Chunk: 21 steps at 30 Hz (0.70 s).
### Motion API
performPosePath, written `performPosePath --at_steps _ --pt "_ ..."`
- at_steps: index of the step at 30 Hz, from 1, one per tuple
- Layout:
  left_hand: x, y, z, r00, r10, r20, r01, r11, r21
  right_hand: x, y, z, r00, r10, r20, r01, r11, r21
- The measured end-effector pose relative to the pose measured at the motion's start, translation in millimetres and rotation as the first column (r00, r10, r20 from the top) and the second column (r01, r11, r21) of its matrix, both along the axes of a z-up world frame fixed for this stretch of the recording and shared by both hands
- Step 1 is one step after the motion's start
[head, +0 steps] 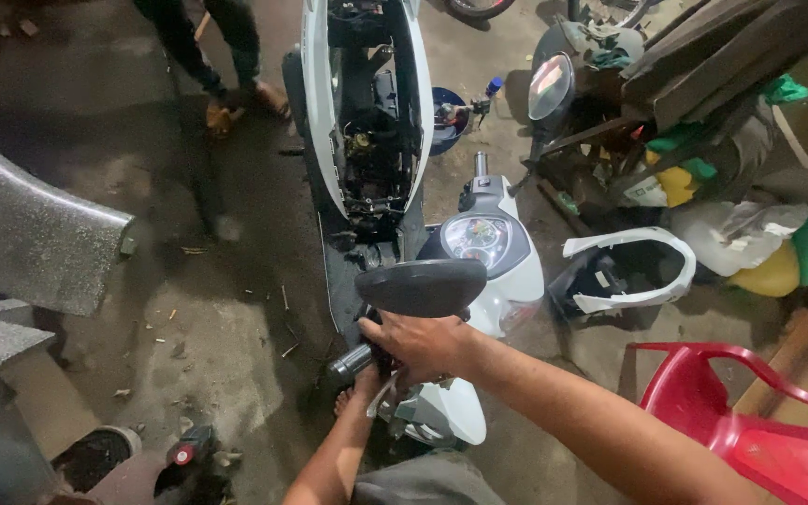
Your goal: The person works on the front section of a white scooter, manipulating wires and components within the handlebar area. They repeatedly connect and disconnect a wire harness, then remove the left handlebar grip and mirror assembly to access the internal wiring.
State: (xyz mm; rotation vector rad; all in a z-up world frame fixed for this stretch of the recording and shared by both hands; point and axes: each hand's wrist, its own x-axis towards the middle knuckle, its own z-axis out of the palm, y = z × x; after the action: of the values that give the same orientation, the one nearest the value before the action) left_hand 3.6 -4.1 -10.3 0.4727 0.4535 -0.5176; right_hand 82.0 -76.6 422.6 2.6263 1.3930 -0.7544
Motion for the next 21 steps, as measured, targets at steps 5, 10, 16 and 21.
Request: performPosePath --at_steps 5,10,16,21 --pt "5 0 41 0.996 0.031 -0.082 -0.04 0.993 -0.113 1 -6 -8 0.999 -0.027 0.024 0.022 0.985 0.169" --pt "1 -3 22 0.998 0.042 -0.042 -0.045 0.997 -0.07 0 -7 -13 0.996 -0.07 -0.062 0.078 0.988 0.134" --pt "0 -5 5 0.997 0.047 0.056 -0.049 0.998 0.032 -2 -7 -10 0.998 -0.04 0.042 0.032 0.985 0.169" --pt "2 4 57 0.998 0.05 0.031 -0.05 0.999 0.0 -5 -14 -22 0.992 -0.009 0.126 -0.019 0.976 0.219"
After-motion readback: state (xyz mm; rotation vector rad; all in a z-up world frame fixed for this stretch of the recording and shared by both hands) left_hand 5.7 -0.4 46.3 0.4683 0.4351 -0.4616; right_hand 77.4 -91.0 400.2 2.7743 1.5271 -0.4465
